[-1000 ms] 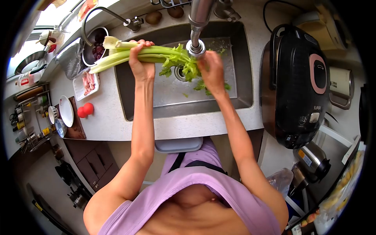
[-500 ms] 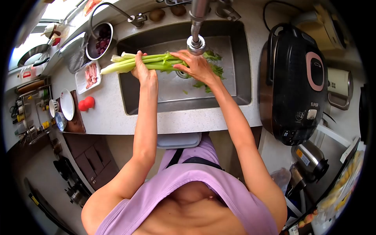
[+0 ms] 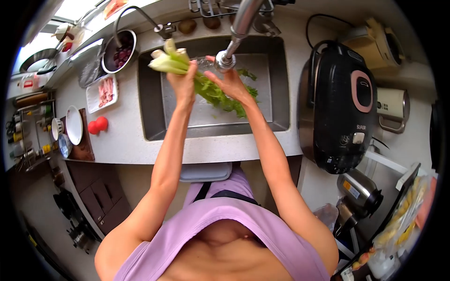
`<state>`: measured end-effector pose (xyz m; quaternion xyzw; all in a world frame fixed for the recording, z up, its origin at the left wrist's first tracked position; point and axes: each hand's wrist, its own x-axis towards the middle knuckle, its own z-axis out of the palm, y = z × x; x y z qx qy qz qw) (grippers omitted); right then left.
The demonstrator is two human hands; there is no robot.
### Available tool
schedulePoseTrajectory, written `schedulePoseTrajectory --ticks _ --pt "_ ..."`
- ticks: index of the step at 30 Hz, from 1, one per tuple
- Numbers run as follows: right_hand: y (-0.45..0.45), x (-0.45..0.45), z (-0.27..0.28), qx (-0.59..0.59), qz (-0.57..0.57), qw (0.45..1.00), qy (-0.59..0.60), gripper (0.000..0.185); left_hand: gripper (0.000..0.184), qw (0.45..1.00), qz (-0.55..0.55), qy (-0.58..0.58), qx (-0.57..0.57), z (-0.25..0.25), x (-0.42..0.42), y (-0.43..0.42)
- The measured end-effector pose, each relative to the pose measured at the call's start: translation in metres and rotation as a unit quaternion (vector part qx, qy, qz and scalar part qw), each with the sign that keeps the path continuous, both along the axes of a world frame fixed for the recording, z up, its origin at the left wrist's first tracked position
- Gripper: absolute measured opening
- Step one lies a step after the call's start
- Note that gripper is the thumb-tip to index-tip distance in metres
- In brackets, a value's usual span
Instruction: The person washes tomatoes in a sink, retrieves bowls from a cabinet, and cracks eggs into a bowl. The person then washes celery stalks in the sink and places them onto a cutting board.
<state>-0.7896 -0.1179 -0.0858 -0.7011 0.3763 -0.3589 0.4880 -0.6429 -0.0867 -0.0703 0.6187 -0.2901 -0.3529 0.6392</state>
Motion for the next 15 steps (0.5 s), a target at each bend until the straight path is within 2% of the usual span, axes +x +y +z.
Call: schedulePoseTrajectory --ticks 2,4,6,8,9,10,12,15 --pt "-0.019 -0.025 -0.075 0.055 -0.173 0.981 -0.075 0.047 0.031 0.998 0.027 0.012 -0.058 0.016 0.01 0.004" --pt "-0.026 -0.056 -0.059 0.078 -0.283 0.954 -0.06 0.046 0.037 0.99 0.044 0.063 -0.12 0.029 0.017 0.007" --pt "-0.046 -0.078 -0.067 -0.018 -0.308 0.95 0.041 0.053 0.039 0.982 0.068 0.083 -0.157 0.04 0.022 0.011" --pt "-0.053 -0.08 -0.032 -0.005 -0.321 0.942 0.098 0.062 0.037 0.98 0.093 0.084 -0.153 0.049 0.031 0.02" --pt "-0.056 -0.075 -0.01 0.01 -0.307 0.949 0.076 0.07 0.036 0.979 0.105 0.078 -0.155 0.056 0.032 0.025" --pt "-0.063 -0.07 -0.004 0.01 -0.302 0.95 0.077 0.07 0.035 0.978 0.118 0.072 -0.158 0.063 0.033 0.031" --pt "-0.084 -0.057 0.001 -0.077 -0.292 0.934 0.192 0.072 0.033 0.977 0.129 0.069 -0.152 0.073 0.037 0.043" --pt "-0.092 -0.046 -0.004 -0.106 -0.296 0.931 0.183 0.073 0.031 0.978 0.142 0.053 -0.14 0.077 0.046 0.06"
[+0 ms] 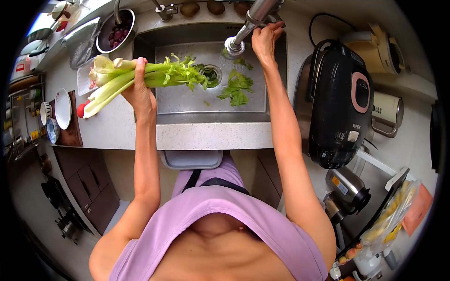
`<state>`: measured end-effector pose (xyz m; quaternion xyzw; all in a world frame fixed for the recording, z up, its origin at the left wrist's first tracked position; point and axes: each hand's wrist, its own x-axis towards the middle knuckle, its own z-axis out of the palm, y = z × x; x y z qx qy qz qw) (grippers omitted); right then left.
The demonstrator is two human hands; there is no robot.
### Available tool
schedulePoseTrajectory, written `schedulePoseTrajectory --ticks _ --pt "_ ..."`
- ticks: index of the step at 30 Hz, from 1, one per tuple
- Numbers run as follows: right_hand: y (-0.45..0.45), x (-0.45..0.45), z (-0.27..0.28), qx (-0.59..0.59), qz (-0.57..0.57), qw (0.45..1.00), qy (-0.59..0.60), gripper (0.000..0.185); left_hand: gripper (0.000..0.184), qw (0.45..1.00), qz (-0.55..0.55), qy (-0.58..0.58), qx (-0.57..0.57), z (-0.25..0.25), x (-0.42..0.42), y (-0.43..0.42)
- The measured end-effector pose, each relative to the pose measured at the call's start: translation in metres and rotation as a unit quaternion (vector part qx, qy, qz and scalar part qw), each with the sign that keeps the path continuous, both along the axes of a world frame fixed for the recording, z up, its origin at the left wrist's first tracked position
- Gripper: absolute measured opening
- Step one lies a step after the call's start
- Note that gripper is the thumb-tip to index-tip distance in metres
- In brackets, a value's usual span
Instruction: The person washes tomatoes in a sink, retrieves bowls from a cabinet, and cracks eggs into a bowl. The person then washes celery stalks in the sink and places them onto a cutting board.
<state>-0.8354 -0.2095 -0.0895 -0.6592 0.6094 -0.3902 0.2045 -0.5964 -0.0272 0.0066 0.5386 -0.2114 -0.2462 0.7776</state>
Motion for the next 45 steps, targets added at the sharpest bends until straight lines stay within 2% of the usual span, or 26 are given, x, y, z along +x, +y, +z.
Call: schedulePoseTrajectory --ticks 3,5,6,7,9,11,12,14,15,17,20,21,23,24,26,30,32,33,35,36,37,39,41,42,44,45 --pt "0.009 -0.01 -0.016 -0.029 0.02 0.999 -0.027 0.073 0.032 1.0 0.01 -0.013 0.014 -0.001 0.01 0.015" --pt "0.028 -0.016 -0.031 0.019 0.022 0.988 -0.154 0.071 0.032 1.0 0.011 -0.015 0.02 0.0 0.017 0.022" --pt "0.027 -0.021 -0.075 0.048 -0.009 0.988 -0.144 0.068 0.033 1.0 0.009 -0.013 0.027 0.001 0.019 0.027" --pt "0.025 -0.027 -0.121 0.122 -0.008 0.991 -0.055 0.068 0.032 0.999 0.014 -0.019 0.022 0.006 0.019 0.03" --pt "0.021 -0.036 -0.206 0.215 0.12 0.953 0.175 0.095 0.03 1.0 0.017 -0.023 0.007 0.015 0.017 0.035" --pt "0.029 -0.036 -0.186 0.335 0.183 0.89 0.25 0.107 0.031 0.999 0.007 -0.036 0.013 0.02 0.016 0.042" --pt "0.034 -0.034 -0.187 0.337 0.187 0.889 0.248 0.107 0.032 0.999 -0.003 -0.048 0.019 0.022 0.019 0.045" --pt "0.057 -0.037 -0.184 0.287 0.292 0.827 0.386 0.116 0.03 0.998 -0.006 -0.051 0.023 0.027 0.026 0.051" --pt "0.076 -0.039 -0.175 0.294 0.295 0.821 0.391 0.116 0.029 0.998 -0.011 -0.052 0.018 0.027 0.027 0.055" --pt "0.107 -0.04 -0.154 0.259 0.399 0.76 0.444 0.118 0.028 0.998 -0.015 -0.049 0.023 0.023 0.035 0.059" --pt "0.135 -0.046 -0.165 0.197 0.443 0.722 0.493 0.111 0.03 0.999 0.01 -0.046 0.025 0.026 0.038 0.06" --pt "0.136 -0.045 -0.174 0.193 0.449 0.721 0.491 0.111 0.03 0.998 0.016 -0.049 0.027 0.026 0.042 0.061" --pt "0.138 -0.047 -0.187 0.194 0.487 0.744 0.415 0.092 0.024 0.998 -0.011 -0.065 -0.001 0.024 0.048 0.065" --pt "0.14 -0.044 -0.193 0.195 0.491 0.741 0.414 0.092 0.024 0.998 -0.007 -0.065 0.003 0.025 0.049 0.067" --pt "0.137 -0.038 -0.201 0.207 0.484 0.811 0.256 0.065 0.026 0.998 0.004 -0.064 0.013 0.028 0.05 0.067" --pt "0.12 0.016 -0.22 0.267 0.433 0.846 0.159 0.048 0.027 0.998 0.004 -0.068 0.018 0.02 0.057 0.071" --pt "0.112 0.059 -0.231 0.18 0.301 0.936 0.033 0.035 0.031 0.998 -0.009 -0.058 0.012 0.016 0.06 0.074" --pt "0.112 0.081 -0.232 0.181 0.303 0.935 0.03 0.035 0.031 0.998 -0.008 -0.061 0.014 0.017 0.06 0.075" --pt "0.112 0.12 -0.219 0.012 0.182 0.976 0.117 0.029 0.032 0.998 -0.003 -0.052 0.022 0.02 0.058 0.076" --pt "0.113 0.133 -0.202 0.013 0.181 0.977 0.115 0.029 0.026 0.998 -0.006 -0.058 0.035 0.021 0.058 0.075" --pt "0.115 0.141 -0.179 0.091 0.229 0.956 0.161 0.032 0.026 0.998 -0.008 -0.059 0.036 0.02 0.06 0.076" --pt "0.113 0.146 -0.182 0.17 0.275 0.924 0.204 0.034 0.026 0.998 -0.013 -0.052 0.029 0.018 0.062 0.077" --pt "0.107 0.14 -0.217 0.121 0.433 0.862 0.234 0.041 0.026 0.998 -0.011 -0.051 0.034 0.019 0.061 0.076" --pt "0.108 0.128 -0.218 0.123 0.434 0.861 0.237 0.041 0.026 0.998 -0.008 -0.052 0.035 0.019 0.061 0.076" --pt "0.106 0.099 -0.216 0.175 0.404 0.89 0.121 0.049 0.029 0.998 -0.009 -0.055 0.028 0.017 0.066 0.078" --pt "0.111 0.085 -0.212 0.175 0.407 0.888 0.125 0.049 0.032 0.998 -0.012 -0.06 0.023 0.016 0.067 0.079"
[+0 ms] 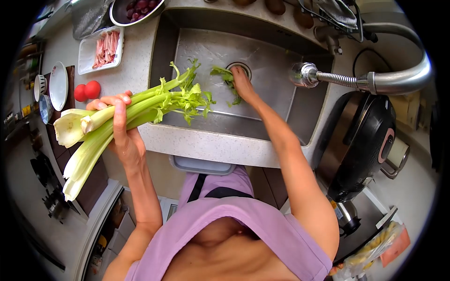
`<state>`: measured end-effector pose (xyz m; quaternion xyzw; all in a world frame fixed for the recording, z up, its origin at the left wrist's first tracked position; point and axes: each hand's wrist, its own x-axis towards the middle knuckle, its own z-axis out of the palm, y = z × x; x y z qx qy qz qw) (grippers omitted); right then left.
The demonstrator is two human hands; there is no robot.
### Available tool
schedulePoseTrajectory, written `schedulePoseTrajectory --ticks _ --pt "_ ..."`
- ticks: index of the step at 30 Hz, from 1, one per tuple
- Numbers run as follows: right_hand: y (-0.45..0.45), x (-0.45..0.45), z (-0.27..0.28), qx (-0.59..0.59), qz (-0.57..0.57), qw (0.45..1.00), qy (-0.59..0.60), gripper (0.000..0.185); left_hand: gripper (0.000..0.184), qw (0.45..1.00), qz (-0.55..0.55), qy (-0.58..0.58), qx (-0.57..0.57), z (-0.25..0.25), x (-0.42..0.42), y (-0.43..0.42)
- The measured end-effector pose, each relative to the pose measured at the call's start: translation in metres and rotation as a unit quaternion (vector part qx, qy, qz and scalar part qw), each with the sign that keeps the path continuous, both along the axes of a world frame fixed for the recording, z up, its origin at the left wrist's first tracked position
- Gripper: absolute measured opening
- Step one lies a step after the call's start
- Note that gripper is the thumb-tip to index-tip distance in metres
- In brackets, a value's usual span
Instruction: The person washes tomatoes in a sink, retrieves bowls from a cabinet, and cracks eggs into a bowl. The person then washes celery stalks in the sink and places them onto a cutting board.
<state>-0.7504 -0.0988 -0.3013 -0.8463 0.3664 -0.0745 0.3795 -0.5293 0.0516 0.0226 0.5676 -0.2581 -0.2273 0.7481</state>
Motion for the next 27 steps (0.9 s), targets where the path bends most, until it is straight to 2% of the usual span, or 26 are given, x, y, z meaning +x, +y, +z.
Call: schedulePoseTrajectory --ticks 3,5,6,9,11,12,14,16,18,19,21,22,24,25,27 --pt "0.034 -0.044 0.022 -0.018 0.001 0.997 0.071 0.058 0.033 1.0 0.014 0.022 -0.009 -0.001 -0.002 -0.004" --pt "0.051 -0.057 0.042 -0.131 0.109 0.978 0.121 0.057 0.034 1.0 0.01 0.024 -0.012 -0.002 -0.002 -0.006" --pt "0.053 -0.055 0.041 -0.131 0.11 0.978 0.121 0.057 0.035 1.0 0.005 0.024 -0.013 -0.002 -0.002 -0.006" --pt "0.056 -0.051 0.025 -0.158 0.11 0.975 0.112 0.043 0.035 1.0 -0.002 0.017 -0.013 -0.004 -0.003 -0.008" --pt "0.037 -0.049 -0.002 -0.114 0.17 0.977 0.064 0.035 0.035 1.0 -0.01 0.007 -0.011 -0.005 -0.005 -0.009" --pt "0.025 -0.048 -0.006 -0.113 0.17 0.977 0.062 0.035 0.035 1.0 -0.018 0.0 -0.009 -0.005 -0.005 -0.009" --pt "0.003 -0.047 -0.01 0.001 0.121 0.992 0.033 0.024 0.031 1.0 -0.017 0.005 -0.004 -0.002 -0.008 -0.011" --pt "-0.008 -0.047 -0.01 -0.001 0.08 0.997 0.009 0.022 0.027 1.0 -0.015 0.013 0.0 -0.001 -0.01 -0.011" --pt "-0.02 -0.049 -0.022 -0.085 0.126 0.987 -0.056 0.025 0.028 0.999 -0.013 0.031 -0.003 -0.002 -0.011 -0.011" --pt "-0.025 -0.045 -0.026 -0.085 0.128 0.987 -0.055 0.025 0.028 0.999 -0.012 0.032 -0.004 -0.003 -0.011 -0.011" --pt "-0.028 -0.029 -0.026 0.122 0.124 0.976 0.134 0.028 0.028 1.0 -0.021 0.016 0.009 -0.007 -0.011 -0.01" --pt "-0.029 -0.028 -0.024 0.121 0.125 0.976 0.133 0.028 0.028 1.0 -0.02 0.015 0.009 -0.007 -0.012 -0.011" --pt "-0.026 -0.025 -0.018 0.105 0.102 0.988 0.043 0.028 0.029 1.0 -0.015 0.015 -0.002 -0.005 -0.014 -0.011" --pt "-0.024 -0.027 -0.015 0.105 0.107 0.988 0.043 0.028 0.029 1.0 -0.01 0.014 -0.002 -0.005 -0.013 -0.012" --pt "-0.013 -0.041 -0.004 -0.003 0.016 0.997 -0.08 0.031 0.029 1.0 -0.01 0.023 -0.002 -0.003 -0.012 -0.008"
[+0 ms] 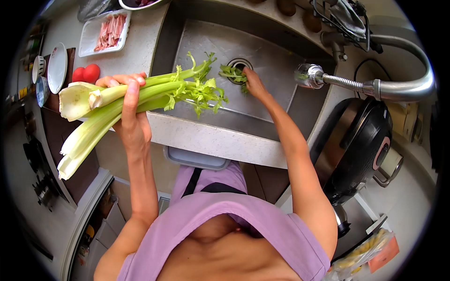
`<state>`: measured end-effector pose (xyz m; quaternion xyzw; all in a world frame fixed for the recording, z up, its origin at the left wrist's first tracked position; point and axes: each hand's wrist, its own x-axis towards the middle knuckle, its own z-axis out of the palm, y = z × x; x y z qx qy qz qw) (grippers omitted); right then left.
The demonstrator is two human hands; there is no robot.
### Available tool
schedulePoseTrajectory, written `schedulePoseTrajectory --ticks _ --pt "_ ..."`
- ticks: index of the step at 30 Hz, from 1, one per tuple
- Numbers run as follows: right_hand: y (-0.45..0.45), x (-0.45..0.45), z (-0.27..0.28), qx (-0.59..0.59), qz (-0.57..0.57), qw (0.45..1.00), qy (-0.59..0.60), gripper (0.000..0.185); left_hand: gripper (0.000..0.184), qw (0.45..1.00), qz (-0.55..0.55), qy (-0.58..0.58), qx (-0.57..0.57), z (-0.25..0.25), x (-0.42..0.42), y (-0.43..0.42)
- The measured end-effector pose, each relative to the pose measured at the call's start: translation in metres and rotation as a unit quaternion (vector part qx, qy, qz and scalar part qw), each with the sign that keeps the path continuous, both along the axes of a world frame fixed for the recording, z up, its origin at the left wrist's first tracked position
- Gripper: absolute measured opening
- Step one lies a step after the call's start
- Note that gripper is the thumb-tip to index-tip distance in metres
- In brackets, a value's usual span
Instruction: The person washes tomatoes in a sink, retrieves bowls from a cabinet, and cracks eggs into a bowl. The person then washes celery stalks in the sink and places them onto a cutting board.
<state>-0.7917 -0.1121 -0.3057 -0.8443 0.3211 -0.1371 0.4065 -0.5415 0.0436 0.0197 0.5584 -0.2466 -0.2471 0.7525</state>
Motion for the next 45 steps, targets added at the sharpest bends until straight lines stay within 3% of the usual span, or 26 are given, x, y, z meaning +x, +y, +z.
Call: schedulePoseTrajectory --ticks 4,10,13,15,19,22,25,27,31,33,37,39,40,42,44,45 --pt "-0.001 -0.027 0.018 -0.016 -0.063 0.998 -0.004 0.035 0.03 1.0 0.013 0.007 -0.004 -0.009 0.006 0.003" --pt "-0.001 -0.021 0.017 0.078 -0.071 0.994 0.022 0.04 0.029 1.0 0.016 0.009 -0.012 -0.011 0.008 0.008" --pt "0.001 -0.009 0.02 0.036 -0.101 0.991 -0.075 0.036 0.028 1.0 0.018 -0.004 -0.005 -0.012 0.011 0.011" --pt "0.0 -0.008 0.015 0.066 -0.092 0.992 0.058 0.025 0.028 1.0 0.02 -0.007 -0.003 -0.012 0.011 0.011" --pt "-0.005 -0.008 0.029 0.105 -0.103 0.988 0.04 0.019 0.028 1.0 0.02 -0.01 0.006 -0.007 0.011 0.013" --pt "-0.009 -0.014 0.055 0.097 -0.122 0.984 0.091 0.02 0.028 1.0 0.018 0.0 -0.006 -0.009 0.014 0.014" --pt "-0.008 -0.032 0.047 0.046 -0.076 0.993 0.078 0.019 0.028 1.0 0.021 -0.004 -0.003 -0.009 0.015 0.014" --pt "0.002 -0.036 0.052 0.047 0.087 0.99 0.102 0.021 0.028 1.0 0.024 -0.005 0.002 -0.01 0.016 0.014" --pt "0.04 -0.008 0.037 0.079 0.155 0.981 0.09 0.024 0.027 1.0 0.025 -0.006 0.002 -0.008 0.012 0.014" --pt "0.052 0.004 0.023 -0.032 0.283 0.953 0.103 0.03 0.027 1.0 0.024 -0.005 0.004 -0.009 0.014 0.015" --pt "0.043 -0.005 0.006 -0.046 0.324 0.934 0.146 0.03 0.028 1.0 0.024 0.004 -0.006 -0.009 0.011 0.015" --pt "0.03 -0.023 0.009 0.038 0.202 0.976 0.068 0.03 0.032 0.999 0.022 0.005 -0.024 -0.01 0.011 0.017" --pt "0.025 -0.032 0.009 0.017 0.026 0.996 0.088 0.03 0.033 1.0 0.021 0.008 -0.021 -0.009 0.011 0.017" --pt "-0.011 -0.042 0.018 0.047 -0.253 0.958 0.126 0.032 0.033 1.0 0.019 0.006 -0.019 -0.01 0.01 0.015" --pt "-0.065 -0.065 -0.019 -0.111 -0.412 0.903 0.047 0.042 0.032 1.0 0.017 0.013 -0.021 -0.014 0.01 0.016" --pt "-0.089 -0.069 -0.022 -0.038 -0.459 0.887 0.025 0.048 0.031 0.999 0.015 0.018 -0.024 -0.017 0.01 0.016"
